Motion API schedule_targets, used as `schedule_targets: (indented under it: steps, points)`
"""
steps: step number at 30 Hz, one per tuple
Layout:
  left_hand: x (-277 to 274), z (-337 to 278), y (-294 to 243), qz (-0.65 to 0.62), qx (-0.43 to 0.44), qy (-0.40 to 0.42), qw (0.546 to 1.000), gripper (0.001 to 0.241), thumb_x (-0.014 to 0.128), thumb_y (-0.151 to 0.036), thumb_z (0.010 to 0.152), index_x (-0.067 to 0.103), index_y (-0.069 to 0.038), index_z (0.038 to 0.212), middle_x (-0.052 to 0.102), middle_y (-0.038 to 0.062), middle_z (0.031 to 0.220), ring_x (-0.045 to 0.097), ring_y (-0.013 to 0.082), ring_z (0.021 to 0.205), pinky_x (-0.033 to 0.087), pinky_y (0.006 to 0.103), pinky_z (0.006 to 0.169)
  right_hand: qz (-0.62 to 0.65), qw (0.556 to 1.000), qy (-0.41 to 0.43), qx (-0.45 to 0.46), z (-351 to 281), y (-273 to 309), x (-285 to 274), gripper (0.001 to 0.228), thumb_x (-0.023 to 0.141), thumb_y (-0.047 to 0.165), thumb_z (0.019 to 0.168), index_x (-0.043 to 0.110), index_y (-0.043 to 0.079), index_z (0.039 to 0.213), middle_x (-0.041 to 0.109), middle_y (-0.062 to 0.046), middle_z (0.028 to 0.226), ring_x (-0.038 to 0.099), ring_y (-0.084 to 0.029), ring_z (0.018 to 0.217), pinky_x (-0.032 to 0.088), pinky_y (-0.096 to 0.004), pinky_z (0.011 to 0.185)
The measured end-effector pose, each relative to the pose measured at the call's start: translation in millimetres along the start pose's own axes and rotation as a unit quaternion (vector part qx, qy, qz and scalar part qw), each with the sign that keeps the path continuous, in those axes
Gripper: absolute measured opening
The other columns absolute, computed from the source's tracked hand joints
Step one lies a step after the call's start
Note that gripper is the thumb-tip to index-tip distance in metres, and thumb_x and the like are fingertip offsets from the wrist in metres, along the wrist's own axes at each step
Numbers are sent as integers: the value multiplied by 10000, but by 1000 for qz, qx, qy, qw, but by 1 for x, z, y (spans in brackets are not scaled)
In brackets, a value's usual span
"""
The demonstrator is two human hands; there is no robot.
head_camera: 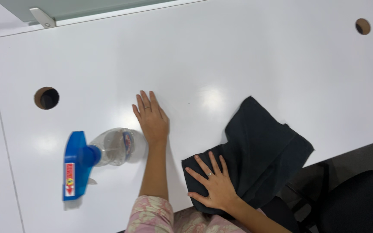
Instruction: The person sprays a cleaning solution on a white table and then wipes the surface using a black cloth.
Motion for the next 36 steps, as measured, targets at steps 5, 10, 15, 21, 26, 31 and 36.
schedule_targets:
  steps: [5, 10, 15, 21, 26, 31, 36]
  points:
    - [-1, -3, 3, -25, 2, 12, 1000, 458, 469, -124, 1084, 477, -10, 1527, 406, 238, 1611, 309, 383, 1533, 203, 567, 1257, 30, 997, 39, 53, -23, -57, -12, 740, 639, 651, 839, 499, 305, 1477, 273, -94, 1640, 200, -497, 1473, 181, -729, 1083]
    - [-12, -9, 3, -15, 8, 48, 999, 485, 407, -229, 1100, 467, -43, 1545, 390, 198, 1624, 293, 363, 1528, 166, 570, 1243, 36, 981, 19, 190, -77, -170, -43, 752, 644, 575, 840, 429, 310, 1510, 259, -100, 1688, 384, -453, 1384, 355, -639, 1074]
    - [-23, -13, -1, -14, 0, 63, 998, 493, 371, -286, 1110, 479, -51, 1530, 404, 186, 1616, 300, 361, 1522, 161, 553, 1245, -15, 927, 81, 365, -123, -276, -66, 818, 455, 704, 896, 261, 408, 1634, 353, -232, 1585, 431, -470, 1404, 349, -564, 1175]
    - [-24, -11, -4, -13, -7, 37, 999, 465, 373, -281, 1124, 547, -40, 1483, 474, 193, 1576, 339, 357, 1517, 172, 547, 1259, -51, 910, -27, 410, -86, -333, -80, 785, 373, 707, 946, 225, 371, 1640, 227, -250, 1652, 256, -544, 1458, 258, -704, 1110]
    - [-23, -9, -2, -4, -7, 30, 1000, 440, 402, -246, 1112, 559, -55, 1477, 492, 176, 1564, 350, 346, 1510, 177, 549, 1265, -89, 904, -79, 410, -13, -320, -63, 779, 352, 698, 966, 237, 319, 1637, 133, -193, 1718, 177, -576, 1456, 185, -785, 1081]
    - [-22, -8, -1, -3, -14, 33, 999, 431, 435, -180, 1083, 549, -67, 1483, 495, 159, 1567, 348, 331, 1519, 179, 551, 1268, -142, 964, -94, 205, 76, -233, -47, 751, 457, 650, 987, 341, 276, 1627, 163, -155, 1721, 78, -532, 1540, 65, -764, 1165]
    - [-21, -9, 1, 7, -14, 41, 999, 444, 472, -151, 1059, 535, -81, 1492, 469, 148, 1587, 334, 321, 1520, 176, 551, 1260, -103, 994, -21, 15, 126, -117, -28, 745, 495, 655, 936, 401, 286, 1576, 189, -138, 1686, 117, -510, 1511, 54, -723, 1157]
Point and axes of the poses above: each hand's wrist, its own z-axis towards the middle knuckle, its own x-axis out of the palm, y = z × x, the point moved 6 cm from there along z, towards the middle knuckle
